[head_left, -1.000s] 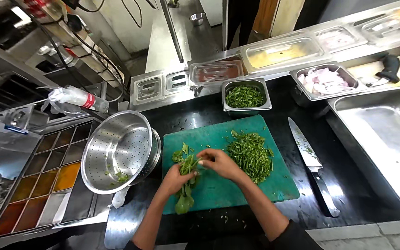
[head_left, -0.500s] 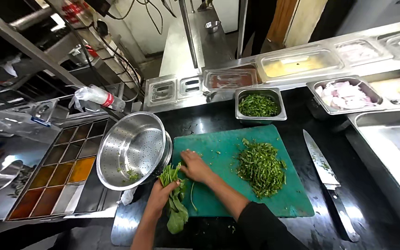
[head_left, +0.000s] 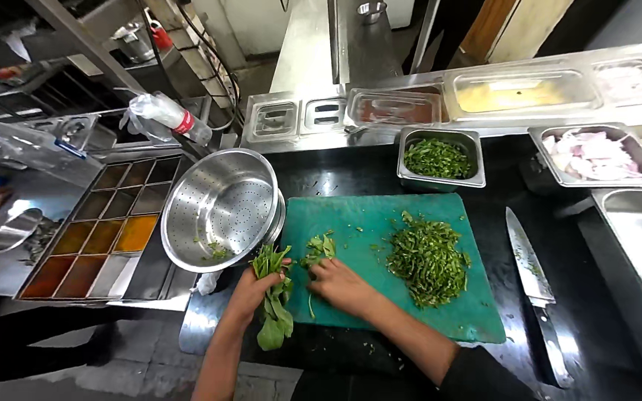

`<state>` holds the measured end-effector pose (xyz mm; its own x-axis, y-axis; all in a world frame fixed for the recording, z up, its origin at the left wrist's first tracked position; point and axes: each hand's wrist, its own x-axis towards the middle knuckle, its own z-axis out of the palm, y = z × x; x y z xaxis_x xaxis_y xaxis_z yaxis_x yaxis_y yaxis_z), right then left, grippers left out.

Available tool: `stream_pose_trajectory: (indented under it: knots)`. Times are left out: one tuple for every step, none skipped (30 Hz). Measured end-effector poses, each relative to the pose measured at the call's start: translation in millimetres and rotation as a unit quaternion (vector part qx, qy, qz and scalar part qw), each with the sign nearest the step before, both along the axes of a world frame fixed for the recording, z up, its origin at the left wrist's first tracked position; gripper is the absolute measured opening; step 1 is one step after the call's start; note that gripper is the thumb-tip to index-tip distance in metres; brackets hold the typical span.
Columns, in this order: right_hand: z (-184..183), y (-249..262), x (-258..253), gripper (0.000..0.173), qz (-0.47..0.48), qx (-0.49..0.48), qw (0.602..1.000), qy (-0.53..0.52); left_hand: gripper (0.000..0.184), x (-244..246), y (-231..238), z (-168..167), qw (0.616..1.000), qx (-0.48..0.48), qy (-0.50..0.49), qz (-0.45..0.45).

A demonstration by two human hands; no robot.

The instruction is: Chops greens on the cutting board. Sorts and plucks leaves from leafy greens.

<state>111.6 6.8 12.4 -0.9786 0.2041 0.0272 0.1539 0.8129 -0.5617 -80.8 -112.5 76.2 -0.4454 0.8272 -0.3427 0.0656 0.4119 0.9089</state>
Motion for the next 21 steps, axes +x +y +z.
stream_pose_trajectory:
  knots:
    - [-6, -8, 1, 0.022, 0.002, 0.009, 1.000, 0.008, 0.032, 1, 1, 0, 1.000, 0.007, -0.005, 0.002]
    - [-10, -12, 3, 0.022, -0.003, 0.029, 0.999, 0.023, 0.030, 2, 2, 1, 1.000, 0.012, -0.011, 0.008]
    - [-11, -14, 6, 0.022, -0.009, 0.046, 0.998, 0.033, 0.026, 3, 3, 1, 1.000, 0.015, -0.019, 0.017]
    - [-10, -14, 10, 0.022, -0.019, 0.052, 0.998, 0.038, 0.023, 5, 2, 1, 0.999, 0.013, -0.026, 0.027]
    - [-8, -13, 14, 0.021, -0.034, 0.052, 0.997, 0.044, 0.022, 6, 2, 2, 0.999, 0.005, -0.032, 0.034]
    - [-4, -11, 19, 0.020, -0.052, 0.045, 0.997, 0.044, 0.022, 7, 3, 2, 0.999, -0.002, -0.033, 0.034]
    - [0, -7, 25, 0.019, -0.074, 0.040, 0.995, 0.049, 0.022, 8, 4, 2, 0.999, -0.007, -0.033, 0.028]
    - [5, -3, 30, 0.018, -0.097, 0.035, 0.993, 0.060, 0.021, 8, 4, 1, 0.999, -0.009, -0.032, 0.017]
    - [10, 0, 36, 0.016, -0.121, 0.028, 0.989, 0.080, 0.022, 9, 5, 0, 0.999, -0.010, -0.032, 0.008]
    - [14, 3, 41, 0.015, -0.148, 0.004, 0.984, 0.101, 0.023, 9, 6, -2, 0.999, -0.012, -0.036, 0.001]
    - [18, 4, 45, 0.015, -0.181, -0.044, 0.975, 0.124, 0.025, 11, 6, -2, 0.999, -0.014, -0.043, -0.004]
    - [21, 4, 46, 0.015, -0.220, -0.103, 0.960, 0.143, 0.026, 13, 7, -1, 0.999, -0.016, -0.050, -0.008]
    - [24, 1, 44, 0.015, -0.258, -0.164, 0.939, 0.157, 0.026, 16, 9, 0, 0.998, -0.015, -0.056, -0.013]
    - [27, -2, 40, 0.015, -0.294, -0.228, 0.912, 0.172, 0.027, 20, 12, 0, 0.998, -0.011, -0.062, -0.020]
    - [29, -7, 33, 0.015, -0.322, -0.290, 0.884, 0.175, 0.028, 24, 14, -1, 0.997, -0.006, -0.068, -0.025]
    - [30, -12, 25, 0.017, -0.340, -0.345, 0.858, 0.173, 0.032, 27, 16, -3, 0.997, 0.001, -0.073, -0.029]
    - [29, -17, 17, 0.018, -0.349, -0.386, 0.838, 0.167, 0.036, 32, 18, -4, 0.997, 0.007, -0.077, -0.031]
    - [27, -22, 10, 0.019, -0.352, -0.407, 0.827, 0.163, 0.040, 36, 20, -6, 0.996, 0.015, -0.081, -0.030]
    - [25, -27, 4, 0.019, -0.352, -0.414, 0.823, 0.164, 0.042, 40, 22, -8, 0.996, 0.024, -0.084, -0.031]
    - [24, -31, -1, 0.019, -0.352, -0.413, 0.824, 0.164, 0.042, 43, 23, -11, 0.995, 0.034, -0.085, -0.029]
    - [23, -34, -4, 0.019, -0.348, -0.409, 0.827, 0.165, 0.038, 44, 24, -14, 0.995, 0.043, -0.085, -0.022]
